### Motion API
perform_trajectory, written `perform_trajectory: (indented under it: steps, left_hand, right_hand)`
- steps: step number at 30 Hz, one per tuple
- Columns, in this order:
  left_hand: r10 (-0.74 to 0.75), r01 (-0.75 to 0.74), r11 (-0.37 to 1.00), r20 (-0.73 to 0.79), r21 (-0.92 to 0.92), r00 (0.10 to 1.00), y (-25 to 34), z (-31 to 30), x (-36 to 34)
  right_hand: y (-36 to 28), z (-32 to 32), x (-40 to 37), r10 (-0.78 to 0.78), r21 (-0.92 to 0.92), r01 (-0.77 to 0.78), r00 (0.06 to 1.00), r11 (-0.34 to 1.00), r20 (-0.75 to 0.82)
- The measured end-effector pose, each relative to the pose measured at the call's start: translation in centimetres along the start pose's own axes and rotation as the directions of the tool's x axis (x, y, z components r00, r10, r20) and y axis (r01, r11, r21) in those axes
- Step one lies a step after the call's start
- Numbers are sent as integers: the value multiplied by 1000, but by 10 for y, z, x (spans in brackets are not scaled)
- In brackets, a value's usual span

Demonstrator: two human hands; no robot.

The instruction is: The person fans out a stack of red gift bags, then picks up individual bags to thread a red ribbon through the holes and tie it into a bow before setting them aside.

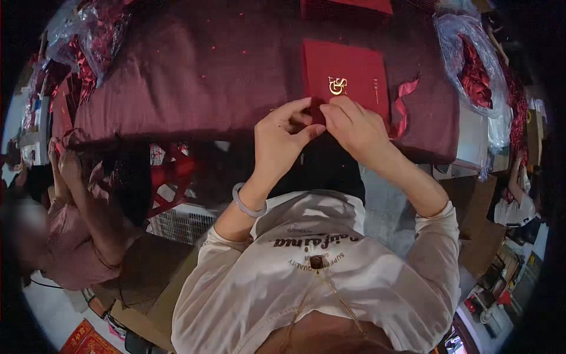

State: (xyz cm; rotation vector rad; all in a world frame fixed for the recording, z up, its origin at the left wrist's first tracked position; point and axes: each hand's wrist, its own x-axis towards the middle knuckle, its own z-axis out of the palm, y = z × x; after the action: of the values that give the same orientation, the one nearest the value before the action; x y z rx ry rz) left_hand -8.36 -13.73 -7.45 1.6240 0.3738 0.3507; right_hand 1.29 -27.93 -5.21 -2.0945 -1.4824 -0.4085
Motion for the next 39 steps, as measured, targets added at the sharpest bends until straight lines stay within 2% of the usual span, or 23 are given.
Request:
perform_trajectory:
  steps: [2,3,5,7,9,10,11,15,17,18,20,22,24,25,28,29,31,32,33,34,35,37,39]
  left_hand:
    - [100,-99,994,-25,56,995,-2,2,0]
    - [98,-97,994,-16,58,995,0,2,0]
    - [105,-107,983,24,149,994,8,-1,-1]
    - [34,-35,987,12,156,999,18,1,-1]
    - [-37,37,986,-4,164,999,19,-1,-2]
    - [-45,45,997,-9,59,999,16,0,-3]
    - [-55,54,997,-15,-47,998,14,0,-3]
    - [-70,70,995,-2,66,998,20,-4,-1]
    - [-101,98,994,49,56,994,22,-8,3]
    - [-96,93,994,57,65,994,22,-10,5]
    - [-151,164,975,97,-149,984,24,-11,5]
    - [-162,168,982,77,-80,984,28,-9,4]
    - [-164,164,986,57,-7,985,29,-9,4]
    - [-169,172,983,58,-62,984,27,-8,3]
    - [-168,173,979,51,-111,984,26,-10,2]
    - [-215,227,962,95,-148,972,30,-13,4]
    - [-305,338,927,195,-165,932,31,-25,12]
    - [-298,329,931,190,-160,935,27,-27,15]
    - [-87,84,996,175,26,981,25,-27,20]
    - [126,-168,963,200,211,972,25,-27,22]
    - [60,-116,960,220,254,974,27,-27,22]
    - [41,-140,897,236,419,971,36,-21,23]
    - [103,-221,853,263,472,959,33,-18,29]
  right_hand:
    - [0,-10,7,-34,-5,35,988,999,154]
    - [1,-13,11,-25,-6,26,988,1000,152]
    - [3,-15,23,13,-6,-11,952,1000,305]
    - [12,-15,30,53,72,-80,948,994,315]
    - [18,-12,37,270,374,-379,911,847,313]
    - [21,-18,41,297,396,-453,869,799,395]
    - [21,-15,39,298,399,-453,870,797,392]
    - [20,1,24,261,437,-364,925,823,277]
    - [20,-3,24,375,516,-538,840,667,392]
    - [22,-4,22,380,521,-536,842,664,382]
    - [27,-5,18,369,590,-509,861,627,350]
    - [24,-1,15,404,623,-493,867,607,292]
    - [23,0,16,328,568,-419,908,708,262]
    - [20,9,13,299,511,-332,943,793,150]
    - [19,12,11,306,547,-321,944,773,123]
    - [23,11,11,302,549,-313,947,775,115]
    - [30,8,13,276,685,-306,948,661,157]
    - [30,5,14,293,709,-332,939,622,182]
    - [30,3,15,290,713,-322,942,623,171]
    - [29,2,15,293,711,-351,933,609,209]
    - [29,1,16,296,708,-381,923,595,248]
    - [28,2,17,306,710,-393,917,585,255]
    - [27,2,16,290,677,-369,928,636,234]
